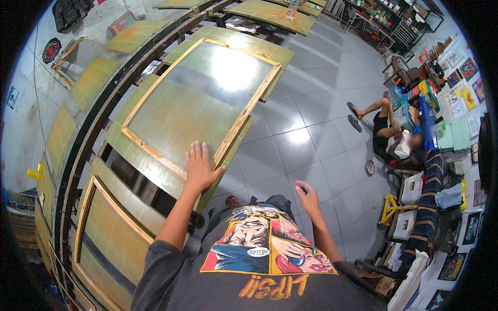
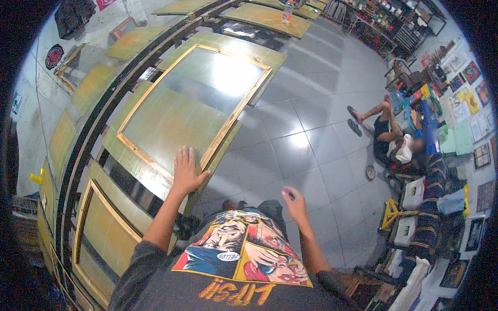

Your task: The person picks up wooden frames, places them on a table, and applies tape to the edges of the mesh by hand.

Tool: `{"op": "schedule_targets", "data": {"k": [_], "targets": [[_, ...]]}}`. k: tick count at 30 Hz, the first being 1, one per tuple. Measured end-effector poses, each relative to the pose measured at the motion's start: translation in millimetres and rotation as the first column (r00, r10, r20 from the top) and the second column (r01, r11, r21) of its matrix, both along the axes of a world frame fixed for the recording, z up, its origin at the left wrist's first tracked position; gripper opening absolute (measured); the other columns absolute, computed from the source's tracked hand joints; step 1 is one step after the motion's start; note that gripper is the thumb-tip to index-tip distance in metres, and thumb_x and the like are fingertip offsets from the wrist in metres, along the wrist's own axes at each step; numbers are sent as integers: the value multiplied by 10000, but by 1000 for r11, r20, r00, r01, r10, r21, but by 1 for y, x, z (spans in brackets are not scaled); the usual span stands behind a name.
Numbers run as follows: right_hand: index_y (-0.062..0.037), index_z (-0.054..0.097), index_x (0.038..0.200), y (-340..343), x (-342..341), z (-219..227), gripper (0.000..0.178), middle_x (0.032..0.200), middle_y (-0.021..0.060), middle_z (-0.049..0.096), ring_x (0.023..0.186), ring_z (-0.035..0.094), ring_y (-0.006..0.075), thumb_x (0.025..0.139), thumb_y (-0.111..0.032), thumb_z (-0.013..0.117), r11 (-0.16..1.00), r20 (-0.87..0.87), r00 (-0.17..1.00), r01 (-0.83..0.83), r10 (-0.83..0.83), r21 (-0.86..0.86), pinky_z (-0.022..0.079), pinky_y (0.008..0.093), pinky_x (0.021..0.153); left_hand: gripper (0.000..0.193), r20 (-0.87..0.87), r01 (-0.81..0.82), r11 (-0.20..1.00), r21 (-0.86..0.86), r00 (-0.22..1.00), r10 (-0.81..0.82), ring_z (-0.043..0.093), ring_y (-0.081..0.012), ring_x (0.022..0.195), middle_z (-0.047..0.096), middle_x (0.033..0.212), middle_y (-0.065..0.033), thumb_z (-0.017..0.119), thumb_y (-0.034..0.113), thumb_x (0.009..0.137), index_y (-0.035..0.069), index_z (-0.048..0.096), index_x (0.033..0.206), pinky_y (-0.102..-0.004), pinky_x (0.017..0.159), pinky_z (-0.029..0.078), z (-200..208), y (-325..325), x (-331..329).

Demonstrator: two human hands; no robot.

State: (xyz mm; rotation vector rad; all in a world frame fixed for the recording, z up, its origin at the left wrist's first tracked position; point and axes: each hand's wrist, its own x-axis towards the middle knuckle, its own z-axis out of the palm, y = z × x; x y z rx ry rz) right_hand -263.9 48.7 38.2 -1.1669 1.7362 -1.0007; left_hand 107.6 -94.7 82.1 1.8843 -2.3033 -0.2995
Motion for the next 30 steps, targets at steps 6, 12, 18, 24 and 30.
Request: {"op": "schedule_targets", "data": {"k": [6,12,18,24,30], "targets": [[-17,643,1123,-195,-35,42,345,1044,123,680,965,626,193,864,-245,653,976,-139,969,-214,206,-45,471,320,868,943,-3,-59,997,52,998,59,124,-410,1414,177,1503,-276,637,487,789,-51,216,1439,-519,1137,117,8,-3,-17],[-33,643,1118,-384,-51,63,371,1091,150,658,1005,614,253,844,-280,672,903,-308,889,-398,338,-159,471,355,878,878,7,-186,977,103,983,186,162,-408,1405,213,1502,-245,674,373,783,-36,247,1432,-511,1136,140,14,-10,-30],[-45,573,1196,-468,-12,55,518,1284,190,532,1219,461,356,758,-263,744,555,-663,528,-808,531,-199,355,436,1042,854,-25,-341,934,106,938,346,243,-383,1381,283,1477,-216,705,345,766,17,281,1431,-474,1131,207,23,-5,-43],[-42,450,1329,-413,110,55,705,1408,215,393,1315,356,386,753,-325,742,-49,-687,64,-988,724,-144,305,447,1092,895,-5,-528,849,18,849,528,218,-357,1399,262,1488,-219,704,386,761,-31,264,1419,-455,1147,187,4,-2,-73],[22,441,1318,-389,226,31,724,1429,268,342,1330,322,419,785,-391,703,-274,-689,-148,-959,709,-75,288,451,1101,913,41,-622,783,8,782,622,231,-341,1396,273,1486,-211,707,421,753,-47,277,1409,-451,1142,194,-8,9,-89]]}}
